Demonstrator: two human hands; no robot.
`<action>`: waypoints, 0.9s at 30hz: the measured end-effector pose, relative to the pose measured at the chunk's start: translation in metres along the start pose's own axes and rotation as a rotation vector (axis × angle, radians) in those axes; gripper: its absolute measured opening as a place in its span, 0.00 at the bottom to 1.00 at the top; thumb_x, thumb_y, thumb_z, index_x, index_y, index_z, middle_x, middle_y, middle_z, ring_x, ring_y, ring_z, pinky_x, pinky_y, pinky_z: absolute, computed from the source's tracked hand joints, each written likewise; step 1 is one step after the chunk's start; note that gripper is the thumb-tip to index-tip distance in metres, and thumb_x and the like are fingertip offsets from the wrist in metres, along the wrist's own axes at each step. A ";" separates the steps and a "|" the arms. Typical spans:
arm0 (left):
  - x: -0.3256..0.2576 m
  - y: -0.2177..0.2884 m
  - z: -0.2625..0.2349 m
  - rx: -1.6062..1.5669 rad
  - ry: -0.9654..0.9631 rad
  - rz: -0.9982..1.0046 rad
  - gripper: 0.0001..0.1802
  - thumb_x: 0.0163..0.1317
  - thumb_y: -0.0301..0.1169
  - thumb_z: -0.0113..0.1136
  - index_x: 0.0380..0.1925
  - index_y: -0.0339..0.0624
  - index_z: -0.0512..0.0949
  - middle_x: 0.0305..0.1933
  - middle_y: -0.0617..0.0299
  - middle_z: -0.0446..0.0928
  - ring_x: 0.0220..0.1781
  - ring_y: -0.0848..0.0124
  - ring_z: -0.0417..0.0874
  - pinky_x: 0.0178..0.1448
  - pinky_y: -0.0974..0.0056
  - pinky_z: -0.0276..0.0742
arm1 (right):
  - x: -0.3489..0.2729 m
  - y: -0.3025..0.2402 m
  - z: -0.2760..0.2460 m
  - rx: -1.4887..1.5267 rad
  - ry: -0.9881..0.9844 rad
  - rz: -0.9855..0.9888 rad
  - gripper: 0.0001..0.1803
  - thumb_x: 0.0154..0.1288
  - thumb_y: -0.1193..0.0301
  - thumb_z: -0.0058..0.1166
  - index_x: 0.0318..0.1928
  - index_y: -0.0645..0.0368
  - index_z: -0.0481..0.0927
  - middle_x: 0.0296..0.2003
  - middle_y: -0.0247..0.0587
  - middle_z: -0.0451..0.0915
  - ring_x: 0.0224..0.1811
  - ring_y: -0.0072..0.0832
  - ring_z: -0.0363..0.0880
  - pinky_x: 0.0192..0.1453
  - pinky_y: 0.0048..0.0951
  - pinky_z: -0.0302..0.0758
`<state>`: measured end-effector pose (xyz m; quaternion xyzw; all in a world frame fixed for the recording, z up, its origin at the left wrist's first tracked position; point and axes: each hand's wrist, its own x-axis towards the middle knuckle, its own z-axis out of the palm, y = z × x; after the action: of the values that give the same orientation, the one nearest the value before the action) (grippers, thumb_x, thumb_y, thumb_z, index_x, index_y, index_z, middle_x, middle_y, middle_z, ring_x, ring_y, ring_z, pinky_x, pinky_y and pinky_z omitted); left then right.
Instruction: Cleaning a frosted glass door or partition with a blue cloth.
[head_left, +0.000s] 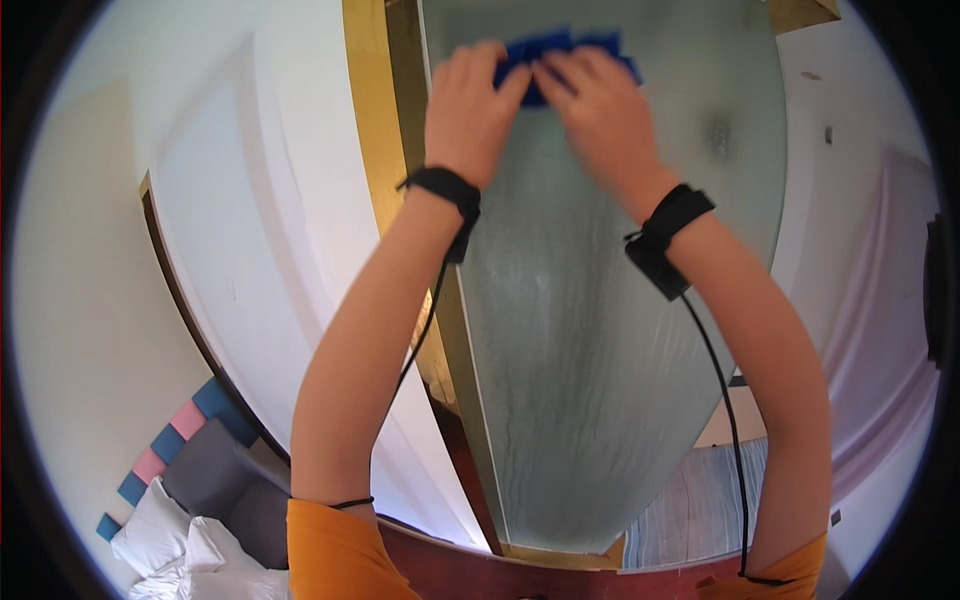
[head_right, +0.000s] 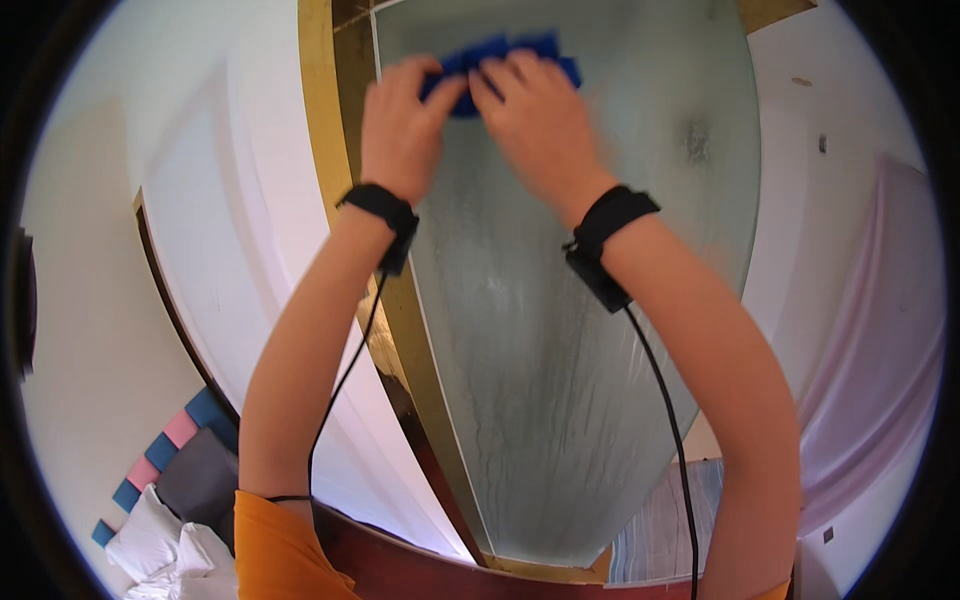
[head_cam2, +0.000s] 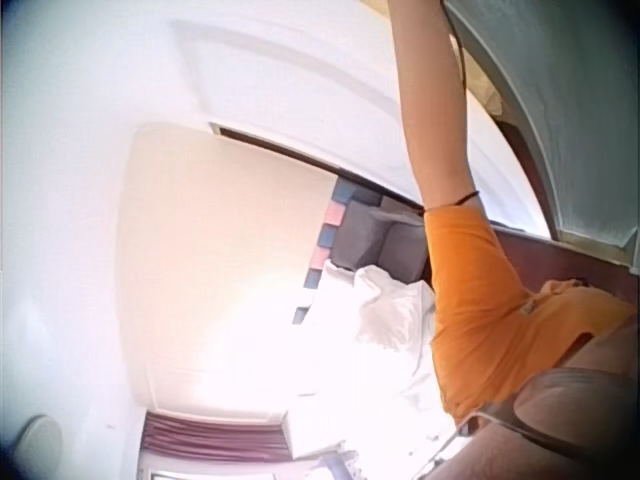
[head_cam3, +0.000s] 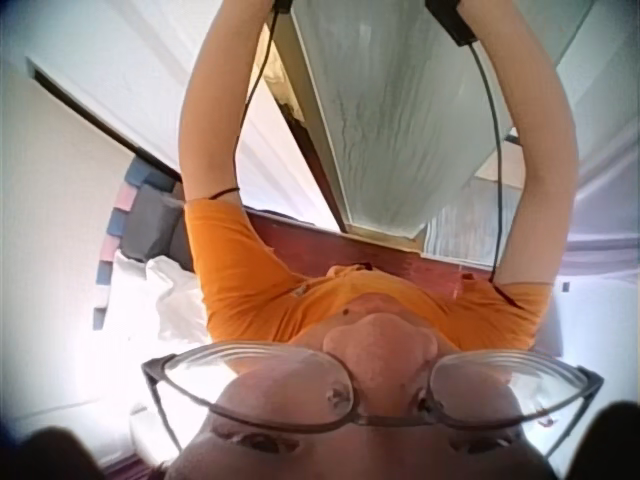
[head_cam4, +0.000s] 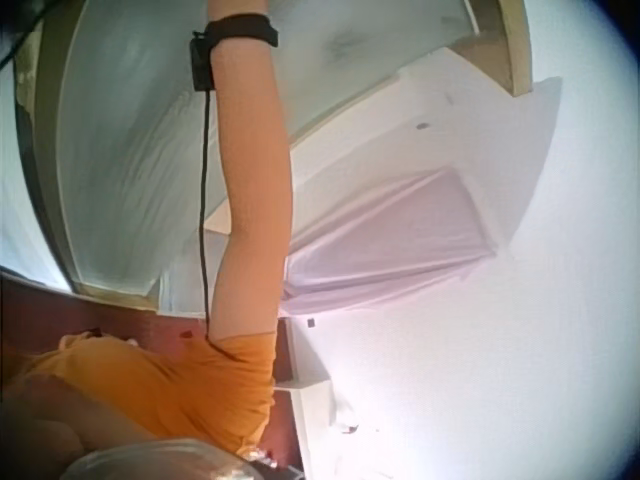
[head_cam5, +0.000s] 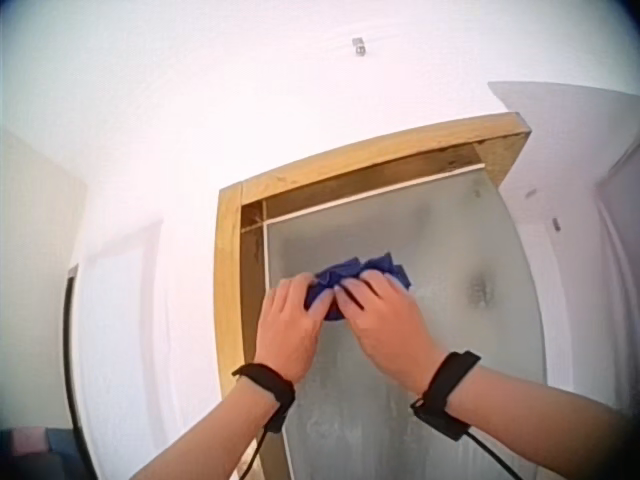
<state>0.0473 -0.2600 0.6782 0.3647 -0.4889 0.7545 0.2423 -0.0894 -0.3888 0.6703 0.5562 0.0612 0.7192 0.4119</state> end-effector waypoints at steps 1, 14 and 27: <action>-0.022 0.002 0.006 -0.012 -0.099 -0.041 0.26 0.54 0.18 0.59 0.55 0.47 0.82 0.55 0.56 0.77 0.58 0.53 0.77 0.59 0.53 0.75 | -0.015 -0.015 0.012 0.018 -0.096 0.007 0.19 0.60 0.75 0.57 0.53 0.60 0.84 0.57 0.38 0.81 0.60 0.38 0.76 0.59 0.41 0.77; -0.003 0.024 -0.016 0.018 -0.117 -0.040 0.26 0.51 0.16 0.62 0.54 0.42 0.80 0.58 0.58 0.77 0.61 0.57 0.77 0.62 0.54 0.74 | -0.022 -0.025 0.015 0.188 -0.089 0.120 0.16 0.59 0.73 0.59 0.48 0.61 0.86 0.56 0.39 0.80 0.65 0.40 0.72 0.60 0.40 0.75; 0.009 0.027 -0.022 0.140 -0.490 -0.109 0.15 0.56 0.24 0.63 0.44 0.30 0.78 0.49 0.40 0.79 0.58 0.46 0.78 0.60 0.50 0.76 | -0.002 -0.038 -0.008 0.199 -0.157 0.055 0.16 0.55 0.69 0.59 0.44 0.61 0.87 0.51 0.41 0.80 0.58 0.41 0.73 0.60 0.44 0.70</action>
<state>0.0152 -0.2508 0.6651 0.5783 -0.4592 0.6614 0.1312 -0.0760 -0.3621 0.6450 0.6502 0.0848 0.6749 0.3384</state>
